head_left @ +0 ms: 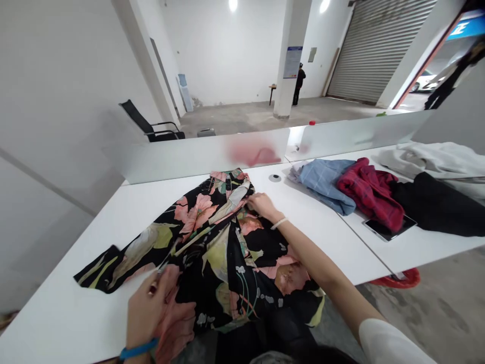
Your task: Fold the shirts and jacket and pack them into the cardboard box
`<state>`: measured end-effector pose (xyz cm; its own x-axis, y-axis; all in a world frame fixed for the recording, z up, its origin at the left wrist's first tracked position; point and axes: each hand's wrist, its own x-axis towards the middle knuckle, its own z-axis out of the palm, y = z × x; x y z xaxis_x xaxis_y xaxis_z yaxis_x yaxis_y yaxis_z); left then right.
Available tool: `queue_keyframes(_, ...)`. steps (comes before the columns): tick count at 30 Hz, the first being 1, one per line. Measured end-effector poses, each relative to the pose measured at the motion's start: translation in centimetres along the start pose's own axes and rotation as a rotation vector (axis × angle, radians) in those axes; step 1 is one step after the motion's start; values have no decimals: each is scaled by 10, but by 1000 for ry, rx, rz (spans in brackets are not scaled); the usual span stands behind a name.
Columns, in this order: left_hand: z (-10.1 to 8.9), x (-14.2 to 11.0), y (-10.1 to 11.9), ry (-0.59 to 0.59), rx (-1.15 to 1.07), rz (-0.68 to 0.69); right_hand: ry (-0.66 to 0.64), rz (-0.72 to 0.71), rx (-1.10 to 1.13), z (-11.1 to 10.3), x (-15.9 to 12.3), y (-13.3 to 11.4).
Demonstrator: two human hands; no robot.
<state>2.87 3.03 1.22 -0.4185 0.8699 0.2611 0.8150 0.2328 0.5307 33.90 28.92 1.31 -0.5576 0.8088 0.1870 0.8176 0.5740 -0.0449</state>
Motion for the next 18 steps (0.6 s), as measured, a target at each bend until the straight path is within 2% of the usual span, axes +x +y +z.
queue_keyframes(3, -14, 4, 2, 78, -275, -222, 130, 87, 41, -18, -16, 29)
queue_keyframes(5, -11, 4, 12, 20, -363, -236, 187, 128, 66, -25, -33, 49)
queue_keyframes(7, -3, 0, 24, -163, -353, -115, 104, 128, 68, -26, -53, 65)
queue_keyframes(10, 11, -13, 37, -546, -326, 214, -100, 114, 71, -22, -80, 78)
queue_keyframes(12, 19, -23, 38, -657, -291, 347, -137, 131, 74, -20, -90, 77)
queue_keyframes(13, 23, -26, 37, -635, -267, 354, -126, 141, 71, -20, -91, 73)
queue_keyframes(16, 33, -33, 36, -467, -162, 347, -60, 89, 62, -15, -78, 47)
queue_keyframes(18, 39, -38, 38, -458, -75, 440, -17, -12, 56, -6, -60, 26)
